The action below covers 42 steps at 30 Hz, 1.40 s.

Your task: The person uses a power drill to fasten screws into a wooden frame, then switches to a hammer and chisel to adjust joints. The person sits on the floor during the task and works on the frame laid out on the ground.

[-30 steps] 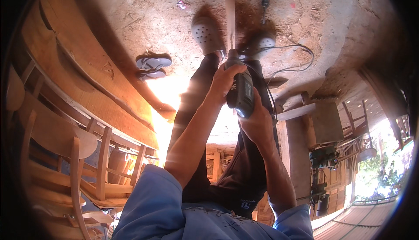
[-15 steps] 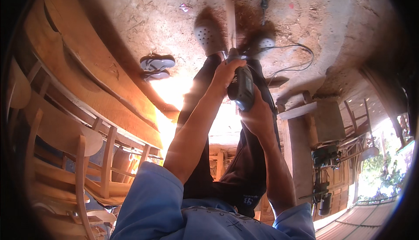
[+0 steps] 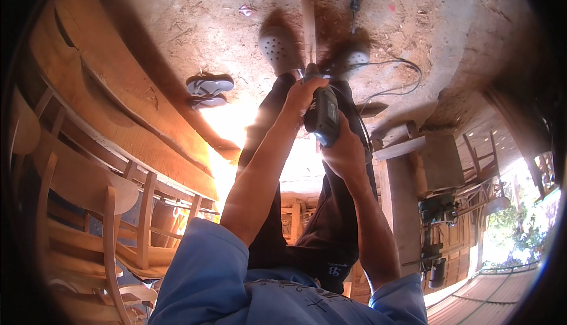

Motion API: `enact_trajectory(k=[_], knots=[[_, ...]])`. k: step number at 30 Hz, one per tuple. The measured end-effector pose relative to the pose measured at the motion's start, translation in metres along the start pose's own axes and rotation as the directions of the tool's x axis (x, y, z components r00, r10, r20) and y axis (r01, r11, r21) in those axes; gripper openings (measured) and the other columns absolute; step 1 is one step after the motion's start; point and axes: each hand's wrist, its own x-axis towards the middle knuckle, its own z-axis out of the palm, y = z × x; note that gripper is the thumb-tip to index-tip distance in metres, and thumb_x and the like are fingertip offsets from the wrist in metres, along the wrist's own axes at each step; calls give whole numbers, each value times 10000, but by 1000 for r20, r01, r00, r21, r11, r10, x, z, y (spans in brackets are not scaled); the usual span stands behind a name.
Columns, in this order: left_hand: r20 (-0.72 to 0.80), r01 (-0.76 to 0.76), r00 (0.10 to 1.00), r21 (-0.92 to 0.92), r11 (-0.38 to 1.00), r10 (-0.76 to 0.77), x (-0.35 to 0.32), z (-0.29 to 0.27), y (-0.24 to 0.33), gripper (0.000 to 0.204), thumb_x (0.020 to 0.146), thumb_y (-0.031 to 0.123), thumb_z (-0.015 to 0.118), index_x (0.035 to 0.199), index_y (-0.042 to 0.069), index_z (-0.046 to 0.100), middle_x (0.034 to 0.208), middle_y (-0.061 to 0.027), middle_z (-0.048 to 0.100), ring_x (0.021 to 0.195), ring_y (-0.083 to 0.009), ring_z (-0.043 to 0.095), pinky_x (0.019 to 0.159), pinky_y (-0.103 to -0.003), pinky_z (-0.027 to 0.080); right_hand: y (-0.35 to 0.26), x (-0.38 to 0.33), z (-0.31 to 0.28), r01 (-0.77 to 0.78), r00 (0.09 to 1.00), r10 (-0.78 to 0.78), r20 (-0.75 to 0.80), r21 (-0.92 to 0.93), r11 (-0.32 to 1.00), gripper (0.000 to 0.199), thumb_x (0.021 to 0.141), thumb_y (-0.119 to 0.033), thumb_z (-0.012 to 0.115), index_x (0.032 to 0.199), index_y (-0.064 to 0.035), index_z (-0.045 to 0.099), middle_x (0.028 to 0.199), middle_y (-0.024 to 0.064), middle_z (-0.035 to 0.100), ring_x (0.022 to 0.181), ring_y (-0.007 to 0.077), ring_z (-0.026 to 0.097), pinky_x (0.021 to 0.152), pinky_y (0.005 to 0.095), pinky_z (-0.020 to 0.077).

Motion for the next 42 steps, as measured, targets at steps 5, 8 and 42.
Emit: enact_trajectory(k=[5,8,42], knots=[[-19,11,1000,-39,999,-12,9,-1,-1,249,910,242,750,1051,40,713,860,-72,725,683,-168,704,630,-323,579,1,7,0,-14,1000,15,11,-48,999,783,798,-97,664,1527,-71,381,994,305,733,949,521,700,871,588,554],[-19,7,1000,-32,999,-7,14,-3,-2,251,906,238,757,1055,41,713,866,-70,725,694,-168,705,649,-324,585,0,9,1,-5,1000,6,13,-58,998,781,801,-93,665,1528,-71,381,997,304,733,948,519,702,873,589,553],[-1,-35,999,-2,999,35,31,0,7,396,864,280,777,1162,46,663,917,-84,702,718,-186,694,688,-334,581,4,34,7,-79,997,79,6,-75,994,770,817,-127,672,1541,-88,414,1015,286,740,990,496,704,916,565,540]])
